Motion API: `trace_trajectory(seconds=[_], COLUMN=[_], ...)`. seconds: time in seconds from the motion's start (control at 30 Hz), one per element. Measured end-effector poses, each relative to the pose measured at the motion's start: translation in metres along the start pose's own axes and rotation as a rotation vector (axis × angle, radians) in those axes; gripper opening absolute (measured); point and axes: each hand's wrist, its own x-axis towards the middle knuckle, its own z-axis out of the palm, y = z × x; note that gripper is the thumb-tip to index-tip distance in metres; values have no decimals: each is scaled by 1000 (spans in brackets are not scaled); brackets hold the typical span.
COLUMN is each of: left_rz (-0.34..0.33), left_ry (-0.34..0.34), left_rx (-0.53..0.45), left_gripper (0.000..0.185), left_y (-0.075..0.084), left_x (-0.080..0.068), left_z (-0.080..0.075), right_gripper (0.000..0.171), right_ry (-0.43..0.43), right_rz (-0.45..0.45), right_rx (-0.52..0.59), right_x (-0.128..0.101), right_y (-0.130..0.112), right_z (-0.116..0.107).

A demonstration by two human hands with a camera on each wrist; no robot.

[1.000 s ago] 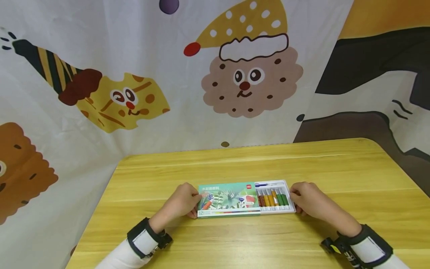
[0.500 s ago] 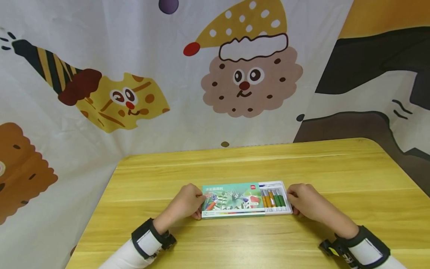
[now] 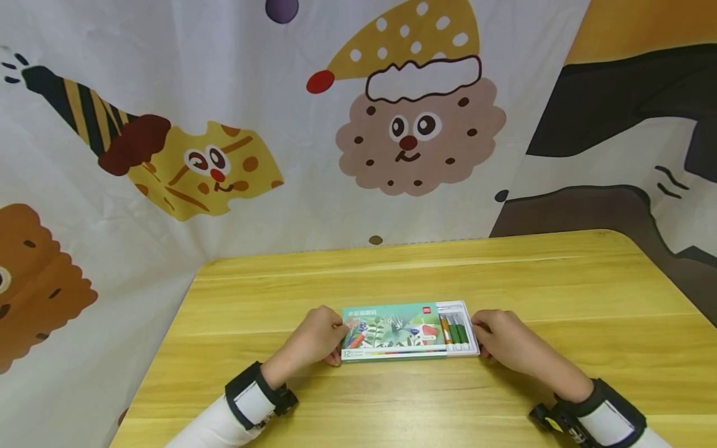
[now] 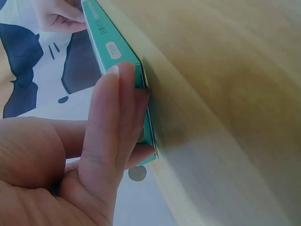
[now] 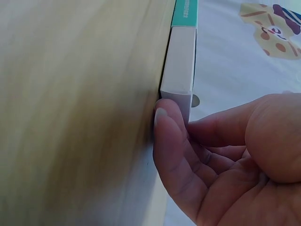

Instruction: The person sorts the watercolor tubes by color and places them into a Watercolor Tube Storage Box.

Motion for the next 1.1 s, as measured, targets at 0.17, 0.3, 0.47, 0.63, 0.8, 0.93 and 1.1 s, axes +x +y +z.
trace_trajectory(seconds=[0.17, 0.3, 0.47, 0.63, 0.8, 0.93, 1.1], left_rz=[5, 7, 11, 18, 10, 13, 25], left_ry=[2, -3, -3, 2, 3, -2, -3], left_rx=[-4, -21, -23, -7, -5, -8, -7], left_gripper=[39, 40, 40, 40, 38, 38, 38], left_y=[2, 2, 5, 7, 9, 12, 14], left_x=[1, 2, 2, 3, 3, 3, 3], left_z=[2, 4, 8, 12, 15, 17, 19], right_gripper=[14, 13, 13, 12, 12, 13, 14], right_ry=[2, 0, -7, -11, -6, -10, -18], right_rz=[-2, -9, -8, -9, -33, -48, -63], right_rx=[1, -3, -17, -30, -55, -62, -63], right_x=[-1, -1, -1, -2, -2, -2, -3], right_y=[-1, -1, -2, -4, -6, -7, -7], right_z=[2, 3, 4, 5, 6, 7, 8])
